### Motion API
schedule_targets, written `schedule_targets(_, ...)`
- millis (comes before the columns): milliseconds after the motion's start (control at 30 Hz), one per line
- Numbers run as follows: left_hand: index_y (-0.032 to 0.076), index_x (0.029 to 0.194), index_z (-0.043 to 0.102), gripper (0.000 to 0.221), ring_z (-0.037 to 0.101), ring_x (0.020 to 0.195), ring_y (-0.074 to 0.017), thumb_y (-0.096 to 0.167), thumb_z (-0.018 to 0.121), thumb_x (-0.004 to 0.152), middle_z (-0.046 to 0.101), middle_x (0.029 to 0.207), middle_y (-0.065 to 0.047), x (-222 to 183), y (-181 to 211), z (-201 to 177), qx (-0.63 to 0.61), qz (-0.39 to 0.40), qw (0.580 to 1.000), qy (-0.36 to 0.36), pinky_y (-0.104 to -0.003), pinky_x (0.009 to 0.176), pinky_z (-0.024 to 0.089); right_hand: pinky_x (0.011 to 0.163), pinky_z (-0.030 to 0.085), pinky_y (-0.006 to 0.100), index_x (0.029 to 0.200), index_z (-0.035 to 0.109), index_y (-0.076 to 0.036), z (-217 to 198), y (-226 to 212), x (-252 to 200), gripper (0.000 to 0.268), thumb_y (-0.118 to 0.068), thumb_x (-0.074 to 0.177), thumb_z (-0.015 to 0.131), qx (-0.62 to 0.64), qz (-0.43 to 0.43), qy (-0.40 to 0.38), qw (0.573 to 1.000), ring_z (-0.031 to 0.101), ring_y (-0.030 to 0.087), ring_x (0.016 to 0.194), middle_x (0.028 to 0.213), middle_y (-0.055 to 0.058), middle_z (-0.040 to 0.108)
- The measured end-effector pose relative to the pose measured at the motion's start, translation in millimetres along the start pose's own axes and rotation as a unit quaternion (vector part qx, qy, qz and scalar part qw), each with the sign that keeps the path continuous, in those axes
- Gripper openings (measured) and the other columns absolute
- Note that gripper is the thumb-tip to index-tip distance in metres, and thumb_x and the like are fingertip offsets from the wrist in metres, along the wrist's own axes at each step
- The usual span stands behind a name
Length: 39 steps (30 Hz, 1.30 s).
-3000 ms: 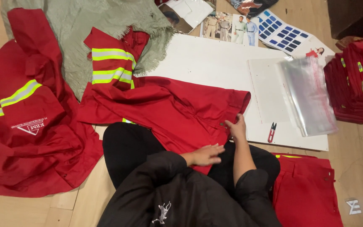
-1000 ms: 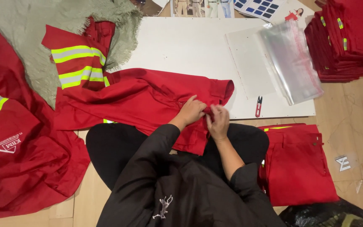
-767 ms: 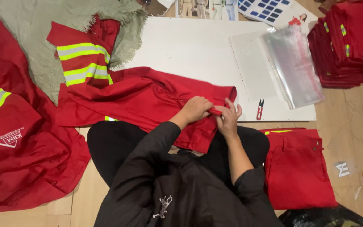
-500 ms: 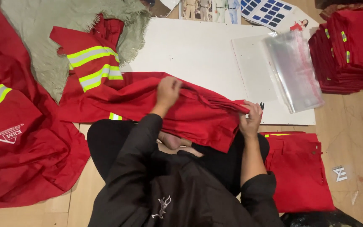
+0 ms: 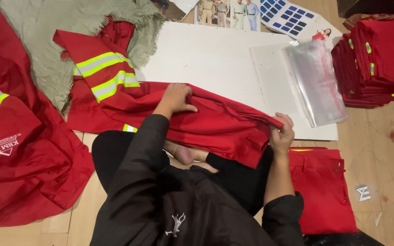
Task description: Folding red work pants with yellow reflective stripes on a white board
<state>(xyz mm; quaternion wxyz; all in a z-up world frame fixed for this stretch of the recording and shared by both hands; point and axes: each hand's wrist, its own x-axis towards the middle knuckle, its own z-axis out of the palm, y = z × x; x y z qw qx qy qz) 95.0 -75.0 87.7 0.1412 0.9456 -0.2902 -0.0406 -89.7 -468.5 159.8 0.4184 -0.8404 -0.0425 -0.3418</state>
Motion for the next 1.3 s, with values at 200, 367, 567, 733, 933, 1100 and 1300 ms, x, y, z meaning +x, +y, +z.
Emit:
schedule_targets(200,0.022,0.122,0.068,0.072,0.068,0.117,-0.0285,0.074,0.076,0.073,0.074,0.12,-0.006,-14.8,-49.7,-0.7,0.013,-0.148,0.979,-0.141,-0.046,0.1,0.041,0.108,0.045,0.051,0.102,0.071,0.003,-34.4,-0.8,35.1,0.02,-0.015,0.099,0.08,0.073,-0.023,0.019,0.997,0.064,0.041,0.107,0.099,0.022,0.066)
schedule_targets(367,0.014,0.104,0.072,0.056,0.067,0.117,-0.0394,0.066,0.067,0.083,0.073,0.115,-0.016,-37.6,-47.8,-8.5,-0.158,-0.154,0.968,-0.124,-0.051,0.098,0.05,0.101,0.045,0.046,0.104,0.069,0.004,-47.4,22.7,55.4,0.022,-0.014,0.103,0.082,0.017,-0.034,0.07,0.997,0.059,0.034,0.1,0.101,0.021,0.063)
schedule_targets(567,0.016,0.145,0.053,0.076,0.056,0.133,-0.0398,0.072,0.029,0.099,0.062,0.138,-0.023,-49.0,-101.1,54.5,-0.165,-0.297,0.921,-0.191,-0.055,0.11,0.043,0.097,0.046,0.036,0.096,0.071,-0.002,-39.4,77.9,45.0,0.029,-0.025,0.105,0.086,-0.038,0.007,0.093,0.995,0.05,0.025,0.087,0.09,0.01,0.057)
schedule_targets(733,0.011,0.134,0.067,0.042,0.049,0.133,-0.0473,0.031,0.044,0.105,0.052,0.151,-0.016,-66.4,-84.7,11.7,0.036,-0.297,0.952,-0.071,-0.055,0.096,0.052,0.103,0.042,0.035,0.103,0.075,-0.005,-43.4,95.1,31.9,0.022,-0.023,0.102,0.087,-0.04,0.037,0.097,0.994,0.051,0.023,0.097,0.098,0.01,0.061)
schedule_targets(933,0.027,0.154,0.051,0.067,0.055,0.133,-0.0367,0.068,0.029,0.105,0.057,0.153,-0.006,-100.6,-107.7,-25.0,0.101,-0.204,0.967,-0.113,-0.057,0.105,0.039,0.096,0.047,0.037,0.103,0.077,-0.005,-62.0,125.4,0.6,0.019,-0.015,0.099,0.092,-0.038,0.071,0.12,0.99,0.058,0.023,0.091,0.093,0.013,0.065)
schedule_targets(1100,0.019,0.091,0.07,0.028,0.069,0.085,-0.0283,0.041,0.056,0.102,0.068,0.085,-0.002,-104.3,-139.3,0.2,0.178,-0.128,0.97,0.104,-0.049,0.074,0.049,0.067,0.063,0.033,0.106,0.069,-0.006,-52.1,129.7,-4.8,0.018,0.004,0.097,0.081,0.12,0.236,0.154,0.952,0.07,0.016,0.069,0.087,0.006,0.065)
schedule_targets(1300,0.018,0.076,0.056,0.044,0.058,0.064,-0.0236,0.051,0.059,0.105,0.066,0.073,0.0,-144.7,-85.0,-145.9,0.211,0.039,0.929,0.302,-0.033,0.08,0.047,0.086,0.06,0.018,0.117,0.061,-0.009,-58.4,84.2,46.1,0.021,0.006,0.103,0.058,0.141,0.272,0.189,0.933,0.065,0.008,0.09,0.111,0.001,0.066)
